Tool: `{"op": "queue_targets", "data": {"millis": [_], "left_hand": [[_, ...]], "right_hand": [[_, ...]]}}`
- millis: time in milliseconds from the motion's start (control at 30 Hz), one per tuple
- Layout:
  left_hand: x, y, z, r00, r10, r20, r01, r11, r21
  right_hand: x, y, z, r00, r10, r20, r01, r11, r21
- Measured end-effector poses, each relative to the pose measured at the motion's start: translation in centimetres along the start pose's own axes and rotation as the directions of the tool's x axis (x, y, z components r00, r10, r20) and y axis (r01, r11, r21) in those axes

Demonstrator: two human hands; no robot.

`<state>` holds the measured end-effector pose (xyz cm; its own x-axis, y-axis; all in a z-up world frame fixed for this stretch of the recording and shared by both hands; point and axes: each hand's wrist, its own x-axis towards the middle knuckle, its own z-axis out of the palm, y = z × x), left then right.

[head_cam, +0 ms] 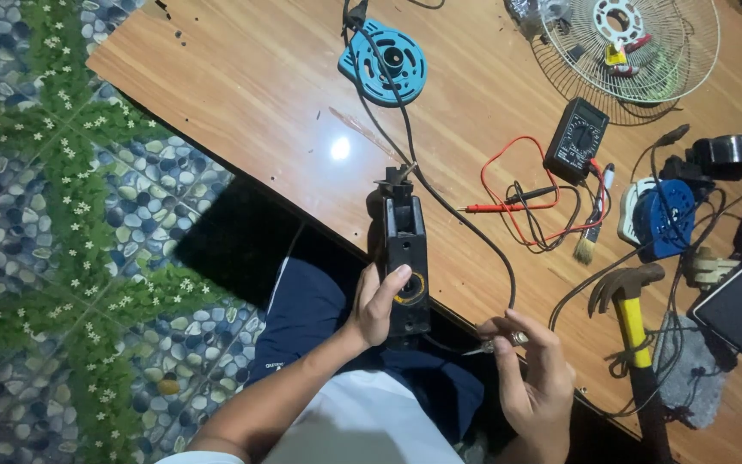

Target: Disassembling, inspecting, and reassembling a motor component using a screwdriver and multimeter on a workshop table.

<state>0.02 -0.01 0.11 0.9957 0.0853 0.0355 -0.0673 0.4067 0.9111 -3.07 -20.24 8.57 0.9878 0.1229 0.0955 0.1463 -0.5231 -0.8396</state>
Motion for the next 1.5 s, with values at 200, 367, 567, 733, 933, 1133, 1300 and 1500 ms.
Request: {"op": "queue_targets", "data": {"millis": [200,367,567,733,933,1133,1300,1500], "left_hand": [[0.0,0.1,0.1,0.999,-0.04,0.015,0.041,0.994,-0.098],[0.1,0.6,0.2,1.0,-0.025,-0.008,0.024,0.999,-0.026],[0.1,0.9,0.4,0.999,-0.033,-0.016,0.032,0.999,-0.024],[0.2,0.9,0.4,0.999,-0.043,-0.003,0.043,0.999,-0.032],[0.2,0.5,0.3,0.999,-0.027,-0.03,0.028,0.999,0.028],[0.2,0.1,0.3,0.999,0.004,-0.035,-0.003,1.0,0.026],[0.2,-0.1,0.2,0.999,0.001,-0.038,0.001,0.998,0.066],[0.3,0.5,0.3,1.0,0.015,-0.009,-0.015,1.0,0.013]], "right_hand": [[-1.2,0.4,-0.5,0.984,-0.101,-0.145,0.12,0.984,0.133],[-2.1,1.0,-0.4,0.923,-0.245,-0.297,0.294,0.947,0.13],[-1.9,-0.3,1.0,0.851,-0.397,-0.344,0.442,0.895,0.058],[-1.4,-1.1,1.6,0.831,-0.497,-0.251,0.515,0.857,0.009],[-0.7,-3.6,2.6,0.865,-0.473,-0.167,0.462,0.881,-0.101],[-0.3,-4.1,3.3,0.866,-0.484,-0.127,0.463,0.871,-0.164],[-0.2,-3.8,3.3,0.841,-0.528,-0.119,0.505,0.845,-0.175],[-0.4,-4.1,3.5,0.866,-0.486,-0.114,0.464,0.868,-0.176]]}}
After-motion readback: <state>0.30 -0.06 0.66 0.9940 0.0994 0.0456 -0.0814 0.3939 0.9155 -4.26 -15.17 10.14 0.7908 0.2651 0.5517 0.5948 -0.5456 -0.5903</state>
